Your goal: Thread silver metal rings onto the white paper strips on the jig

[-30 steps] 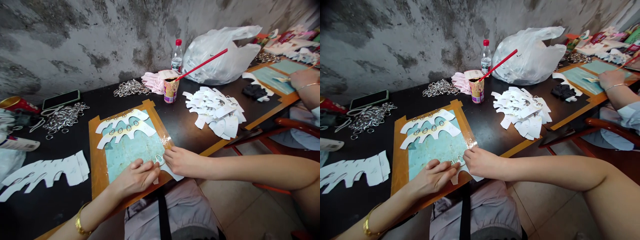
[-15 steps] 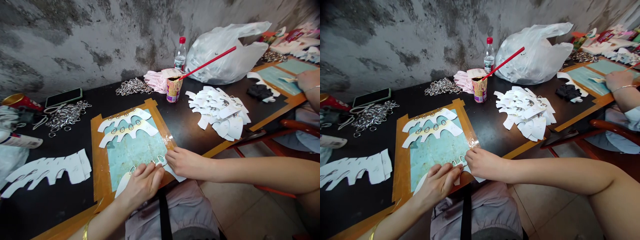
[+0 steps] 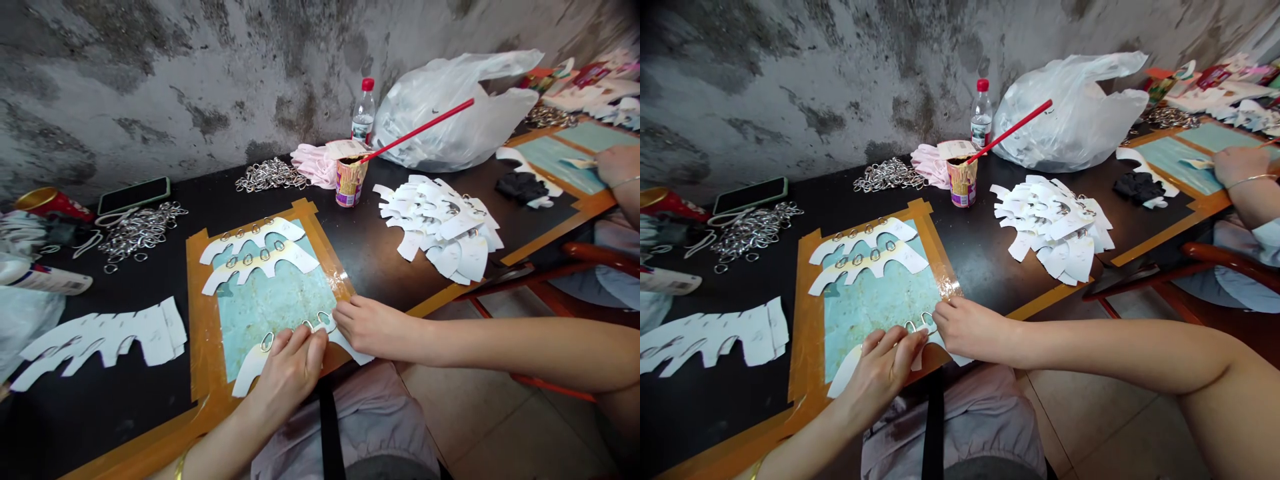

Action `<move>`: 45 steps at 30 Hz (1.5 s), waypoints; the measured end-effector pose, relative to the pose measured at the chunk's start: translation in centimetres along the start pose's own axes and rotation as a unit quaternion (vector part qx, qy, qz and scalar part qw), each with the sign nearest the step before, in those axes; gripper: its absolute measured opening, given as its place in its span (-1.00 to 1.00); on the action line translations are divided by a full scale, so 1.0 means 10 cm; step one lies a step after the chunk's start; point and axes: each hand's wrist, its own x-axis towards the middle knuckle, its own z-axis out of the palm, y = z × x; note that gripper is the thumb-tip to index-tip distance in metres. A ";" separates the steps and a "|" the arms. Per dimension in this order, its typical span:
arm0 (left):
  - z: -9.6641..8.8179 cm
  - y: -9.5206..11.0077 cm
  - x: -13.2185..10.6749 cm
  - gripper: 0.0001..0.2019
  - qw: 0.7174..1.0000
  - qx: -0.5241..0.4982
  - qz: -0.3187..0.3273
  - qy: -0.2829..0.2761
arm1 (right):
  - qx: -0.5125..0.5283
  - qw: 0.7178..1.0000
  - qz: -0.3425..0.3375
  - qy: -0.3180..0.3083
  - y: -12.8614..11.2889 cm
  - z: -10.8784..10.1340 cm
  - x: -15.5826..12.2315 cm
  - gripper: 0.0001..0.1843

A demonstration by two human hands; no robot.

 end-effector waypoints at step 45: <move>0.12 0.12 0.11 -0.83 0.995 -0.003 -0.089 -0.033 | 0.298 0.945 0.126 0.041 0.25 0.07 0.15 -0.98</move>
